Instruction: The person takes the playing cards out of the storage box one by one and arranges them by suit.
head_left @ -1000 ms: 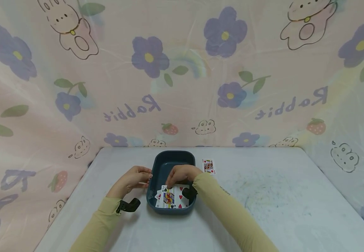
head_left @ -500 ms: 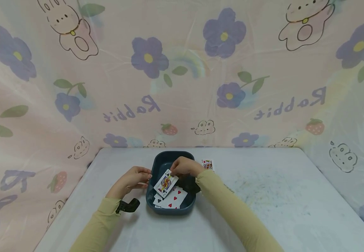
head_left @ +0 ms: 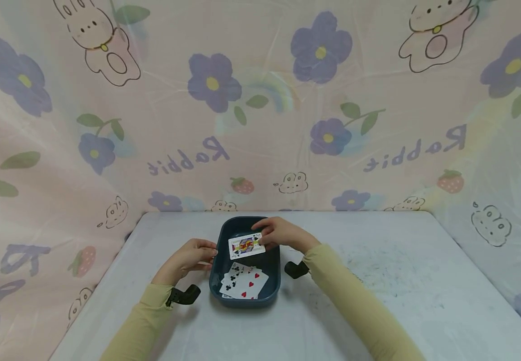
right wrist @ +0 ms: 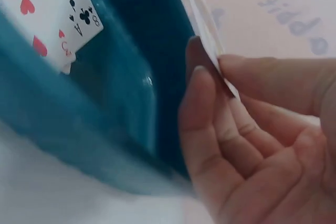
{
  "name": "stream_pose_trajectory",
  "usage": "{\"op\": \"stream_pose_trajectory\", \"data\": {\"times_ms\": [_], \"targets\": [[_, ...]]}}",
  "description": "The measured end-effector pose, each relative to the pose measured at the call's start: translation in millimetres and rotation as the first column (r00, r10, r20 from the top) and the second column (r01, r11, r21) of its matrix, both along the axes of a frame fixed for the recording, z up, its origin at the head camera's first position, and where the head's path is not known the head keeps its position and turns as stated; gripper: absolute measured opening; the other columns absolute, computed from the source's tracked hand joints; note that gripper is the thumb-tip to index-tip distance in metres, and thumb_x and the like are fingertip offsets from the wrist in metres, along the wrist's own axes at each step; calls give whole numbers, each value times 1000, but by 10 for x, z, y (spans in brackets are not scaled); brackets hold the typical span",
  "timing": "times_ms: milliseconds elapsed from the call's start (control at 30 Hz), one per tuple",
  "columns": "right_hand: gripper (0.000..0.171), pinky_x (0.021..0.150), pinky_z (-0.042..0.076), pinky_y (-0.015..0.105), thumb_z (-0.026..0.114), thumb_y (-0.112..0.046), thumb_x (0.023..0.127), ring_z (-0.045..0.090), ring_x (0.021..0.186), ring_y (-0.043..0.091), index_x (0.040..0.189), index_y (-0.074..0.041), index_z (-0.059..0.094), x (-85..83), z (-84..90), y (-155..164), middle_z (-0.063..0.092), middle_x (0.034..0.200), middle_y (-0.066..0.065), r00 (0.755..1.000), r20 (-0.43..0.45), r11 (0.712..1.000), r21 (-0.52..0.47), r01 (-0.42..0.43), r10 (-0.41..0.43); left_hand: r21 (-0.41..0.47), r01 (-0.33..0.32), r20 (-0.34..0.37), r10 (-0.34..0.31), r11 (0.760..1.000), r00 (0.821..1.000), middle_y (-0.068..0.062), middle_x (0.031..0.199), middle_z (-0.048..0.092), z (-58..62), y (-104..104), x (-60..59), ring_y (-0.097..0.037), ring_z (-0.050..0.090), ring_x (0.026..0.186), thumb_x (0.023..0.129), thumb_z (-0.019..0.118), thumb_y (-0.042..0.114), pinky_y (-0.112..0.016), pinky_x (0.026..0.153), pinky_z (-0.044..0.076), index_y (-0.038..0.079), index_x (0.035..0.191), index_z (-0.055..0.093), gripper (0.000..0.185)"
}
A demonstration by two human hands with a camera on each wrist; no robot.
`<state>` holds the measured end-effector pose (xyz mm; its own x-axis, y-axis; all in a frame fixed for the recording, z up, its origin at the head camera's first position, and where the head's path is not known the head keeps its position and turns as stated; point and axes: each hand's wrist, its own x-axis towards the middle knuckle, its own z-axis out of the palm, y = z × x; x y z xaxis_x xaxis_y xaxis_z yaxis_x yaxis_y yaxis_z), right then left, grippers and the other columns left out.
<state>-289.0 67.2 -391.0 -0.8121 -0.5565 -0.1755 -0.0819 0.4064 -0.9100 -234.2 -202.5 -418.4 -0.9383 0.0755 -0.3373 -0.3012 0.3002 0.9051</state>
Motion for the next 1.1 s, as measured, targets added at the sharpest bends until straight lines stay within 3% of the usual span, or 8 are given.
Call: {"op": "stream_pose_trajectory", "data": {"times_ms": [167, 400, 633, 733, 933, 1100], "targets": [[31, 72, 55, 35, 65, -4, 89, 63, 78, 21, 120, -4, 61, 27, 48, 248, 59, 92, 13, 999, -15, 998, -37, 49, -50, 3, 19, -10, -19, 1000, 1000, -15, 95, 61, 7, 5, 4, -20, 58, 78, 93, 58, 3, -33, 68, 54, -9, 118, 54, 28], [28, 80, 52, 48, 61, -5, 92, 65, 75, 25, 119, -1, 52, 11, 38, 587, 63, 95, 16, 990, 72, 979, -151, 135, -125, 5, 32, -6, -32, 999, 999, -14, 93, 61, 20, 1, 7, -20, 59, 77, 92, 59, 4, -33, 68, 54, -10, 117, 54, 29], [20, 90, 46, 49, 59, -5, 93, 63, 92, 37, 110, 4, 53, -8, 19, 898, 65, 100, 18, 986, 61, 961, -220, 165, -155, 10, 40, -7, -40, 999, 999, -14, 92, 61, 24, 0, 10, -20, 59, 77, 93, 59, 4, -33, 69, 54, -11, 118, 53, 30], [18, 88, 48, 46, 60, -5, 92, 61, 97, 43, 106, 4, 53, 1, 12, 1007, 66, 97, 17, 984, 51, 956, -233, 180, -172, 6, 40, -7, -40, 999, 999, -14, 92, 61, 33, 4, 11, -20, 59, 77, 93, 58, 4, -34, 69, 54, -11, 118, 53, 29], [17, 86, 49, 46, 60, 3, 91, 66, 87, 30, 103, 6, 49, 24, -19, 1223, 63, 88, 12, 975, 103, 929, -296, 220, -198, 0, 43, -11, -43, 999, 999, -14, 93, 61, 22, -6, 10, -21, 59, 78, 93, 59, 5, -35, 70, 55, -11, 118, 53, 30], [20, 88, 48, 45, 57, 4, 91, 66, 83, 22, 107, 8, 44, 50, -112, 1409, 61, 91, 15, 957, 133, 913, -292, 286, -257, -9, 45, -15, -45, 999, 999, -14, 93, 61, 21, -8, 12, -21, 58, 78, 93, 59, 5, -35, 70, 54, -11, 118, 54, 30]]}}
